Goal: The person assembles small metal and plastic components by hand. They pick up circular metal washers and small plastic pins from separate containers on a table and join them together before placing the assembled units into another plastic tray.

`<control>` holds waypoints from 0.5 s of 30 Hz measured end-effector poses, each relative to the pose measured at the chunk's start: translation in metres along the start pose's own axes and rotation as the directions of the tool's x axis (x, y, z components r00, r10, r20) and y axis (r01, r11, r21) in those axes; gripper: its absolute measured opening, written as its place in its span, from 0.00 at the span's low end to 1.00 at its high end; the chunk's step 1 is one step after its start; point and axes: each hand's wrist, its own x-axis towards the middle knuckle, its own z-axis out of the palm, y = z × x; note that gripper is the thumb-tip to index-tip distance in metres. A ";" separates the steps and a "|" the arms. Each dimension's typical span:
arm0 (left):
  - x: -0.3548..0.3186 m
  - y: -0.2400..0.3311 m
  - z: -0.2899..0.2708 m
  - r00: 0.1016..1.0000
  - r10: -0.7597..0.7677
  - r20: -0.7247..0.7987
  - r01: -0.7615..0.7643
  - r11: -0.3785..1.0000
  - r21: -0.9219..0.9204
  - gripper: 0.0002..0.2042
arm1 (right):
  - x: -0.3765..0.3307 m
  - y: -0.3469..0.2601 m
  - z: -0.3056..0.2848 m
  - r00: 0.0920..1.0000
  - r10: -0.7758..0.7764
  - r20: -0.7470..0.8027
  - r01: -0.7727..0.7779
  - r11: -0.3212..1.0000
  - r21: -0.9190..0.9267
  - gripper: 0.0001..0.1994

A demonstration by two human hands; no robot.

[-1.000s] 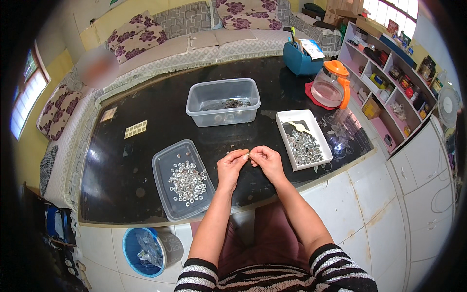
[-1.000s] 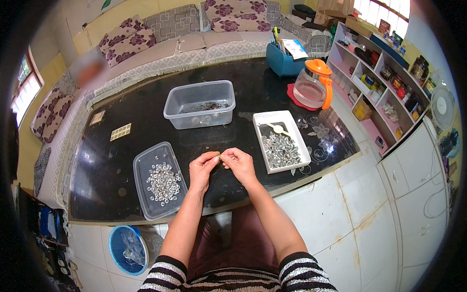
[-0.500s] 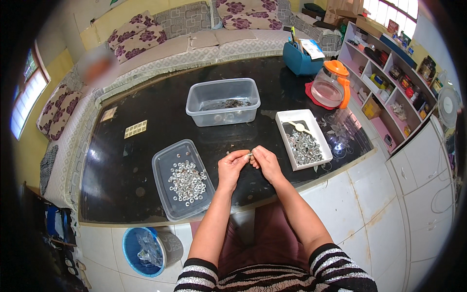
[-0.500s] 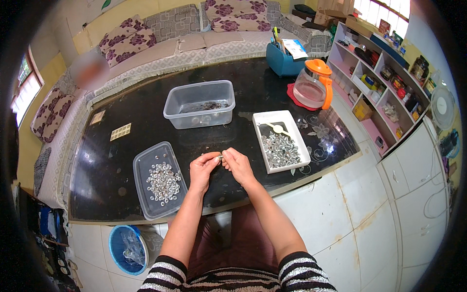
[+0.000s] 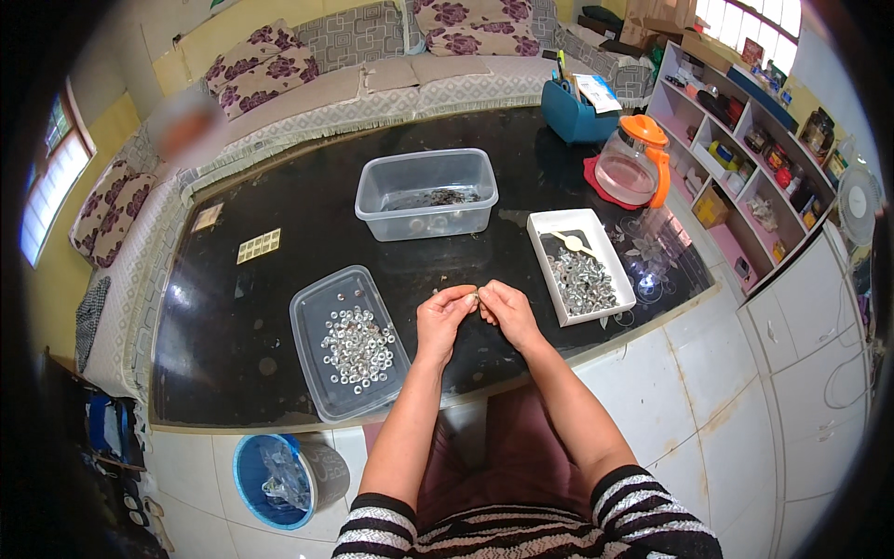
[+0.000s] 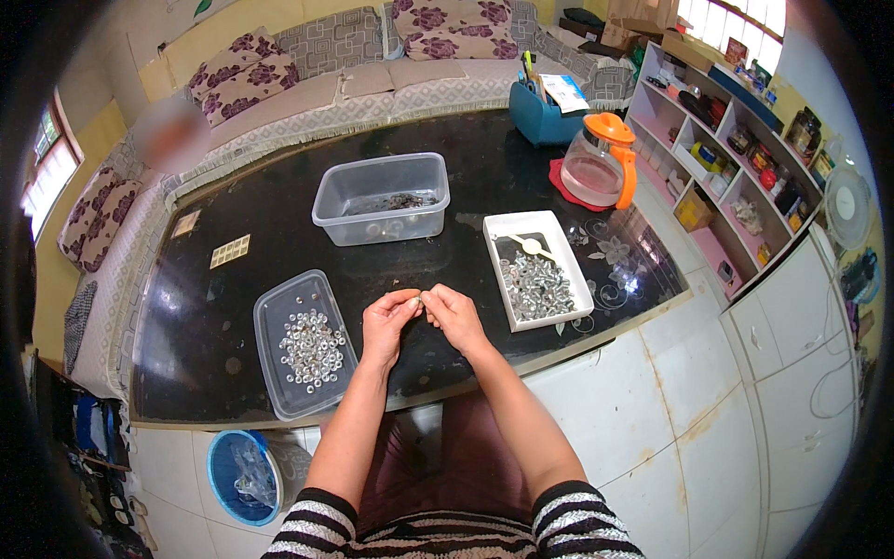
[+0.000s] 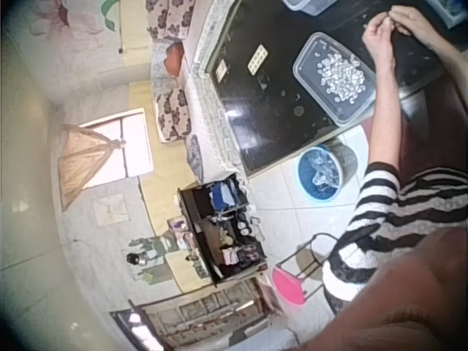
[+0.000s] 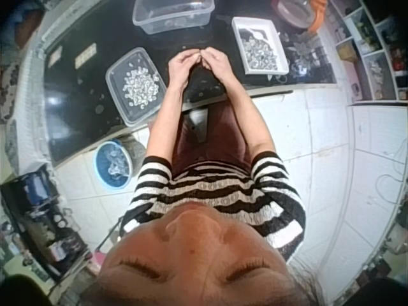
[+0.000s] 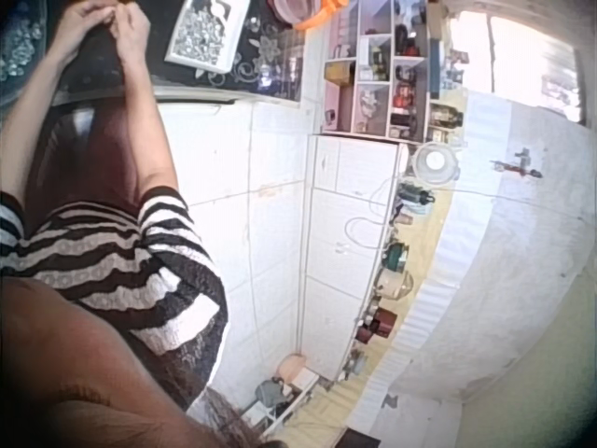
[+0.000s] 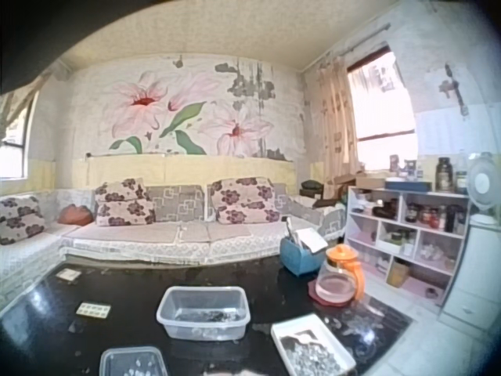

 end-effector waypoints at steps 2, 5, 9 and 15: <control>0.000 -0.001 -0.001 1.000 -0.009 0.030 0.010 1.000 -0.028 0.08 | 0.000 -0.001 0.001 1.000 -0.017 -0.019 0.017 1.000 -0.001 0.13; 0.000 0.000 0.000 0.999 -0.005 0.040 0.007 0.999 -0.033 0.08 | 0.000 0.000 0.000 1.000 -0.024 -0.020 0.025 1.000 0.010 0.11; 0.001 -0.001 -0.001 0.999 -0.018 0.043 0.019 0.999 -0.032 0.09 | 0.000 -0.001 0.001 0.998 -0.051 -0.031 0.051 0.999 0.000 0.10; 0.002 -0.001 -0.001 0.997 -0.074 0.016 0.075 0.997 -0.026 0.09 | -0.001 0.001 0.002 0.992 -0.116 -0.058 0.115 0.993 -0.026 0.10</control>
